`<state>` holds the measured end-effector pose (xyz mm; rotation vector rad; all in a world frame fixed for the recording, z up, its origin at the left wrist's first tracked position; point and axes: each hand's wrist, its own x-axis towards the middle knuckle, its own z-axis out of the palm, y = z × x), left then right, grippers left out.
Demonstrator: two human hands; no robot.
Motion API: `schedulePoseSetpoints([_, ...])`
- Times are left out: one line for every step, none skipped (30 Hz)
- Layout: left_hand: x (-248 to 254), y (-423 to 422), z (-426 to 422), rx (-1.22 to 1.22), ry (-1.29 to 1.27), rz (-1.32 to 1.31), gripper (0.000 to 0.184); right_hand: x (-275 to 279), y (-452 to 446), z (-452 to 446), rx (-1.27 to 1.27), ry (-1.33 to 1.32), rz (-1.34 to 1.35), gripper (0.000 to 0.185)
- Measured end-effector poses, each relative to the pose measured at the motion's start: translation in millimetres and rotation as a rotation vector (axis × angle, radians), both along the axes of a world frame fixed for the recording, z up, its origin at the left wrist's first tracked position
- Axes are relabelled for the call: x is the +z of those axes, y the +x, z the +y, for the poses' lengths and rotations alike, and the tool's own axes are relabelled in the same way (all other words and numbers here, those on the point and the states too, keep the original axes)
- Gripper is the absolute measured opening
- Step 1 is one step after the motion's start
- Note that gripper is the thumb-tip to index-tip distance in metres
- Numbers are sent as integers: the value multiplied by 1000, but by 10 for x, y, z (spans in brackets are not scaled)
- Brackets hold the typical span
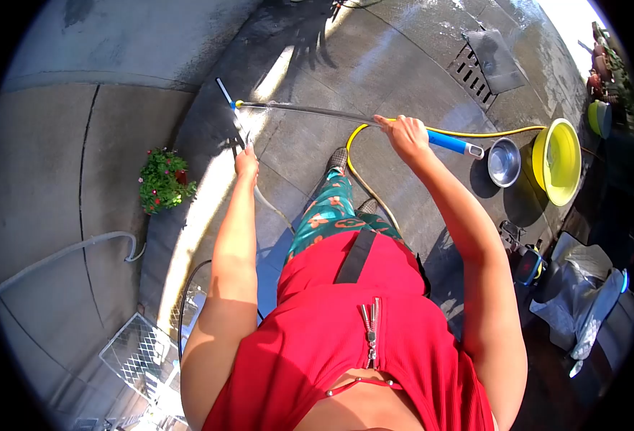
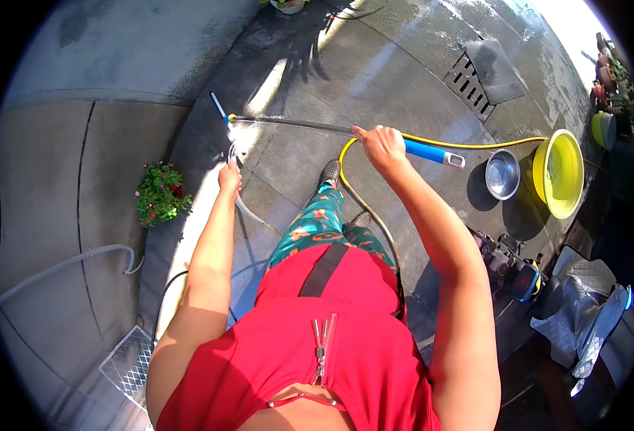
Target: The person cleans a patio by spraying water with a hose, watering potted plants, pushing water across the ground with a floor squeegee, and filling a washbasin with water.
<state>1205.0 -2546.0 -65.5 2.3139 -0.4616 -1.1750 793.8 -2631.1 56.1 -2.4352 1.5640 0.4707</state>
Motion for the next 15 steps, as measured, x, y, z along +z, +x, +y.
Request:
schedulePoseSetpoints([66,69,-123,10,-22,13,46,-169,270,-187,53,-37,-21,38])
schedulePoseSetpoints([41,190,-227,-15,-35,-19,46,-259,528,-383,51,-24,-54,37])
schedulePoseSetpoints([9,327,-339,-41,-47,-53,46,-312,766,-581,35,-12,-58,36])
schedulePoseSetpoints([57,411,-456,-23,-54,-72,46,-325,935,-762,32,-28,-27,35])
schedulePoseSetpoints([97,492,-582,-7,-60,-89,46,-332,1065,-947,27,-43,5,35])
schedulePoseSetpoints([40,641,-690,11,-79,-100,47,-330,1065,-1132,37,-40,-17,34])
schedulePoseSetpoints([43,754,-799,33,-87,-90,47,-346,982,-1273,47,-36,-35,33])
schedulePoseSetpoints([57,859,-932,50,-70,-99,47,-354,915,-1377,18,-17,-24,33])
schedulePoseSetpoints([22,968,-1053,67,-57,-104,47,-302,809,-1435,19,-38,-25,34])
schedulePoseSetpoints([195,1002,-1190,104,-24,-73,50,-338,679,-1494,-24,-26,-39,33])
schedulePoseSetpoints([256,1048,-1309,109,-3,-75,51,-378,552,-1532,-66,-12,-53,33])
schedulePoseSetpoints([294,1093,-1419,111,9,-81,51,-289,445,-1528,-91,-11,-91,33])
schedulePoseSetpoints([301,1148,-1524,111,21,-87,52,-193,333,-1502,-119,-10,-130,33])
schedulePoseSetpoints([310,1196,-1633,101,52,-78,52,-216,206,-1497,-153,2,-67,34])
schedulePoseSetpoints([324,1209,-1735,93,68,-90,52,-138,104,-1470,-217,20,-83,34])
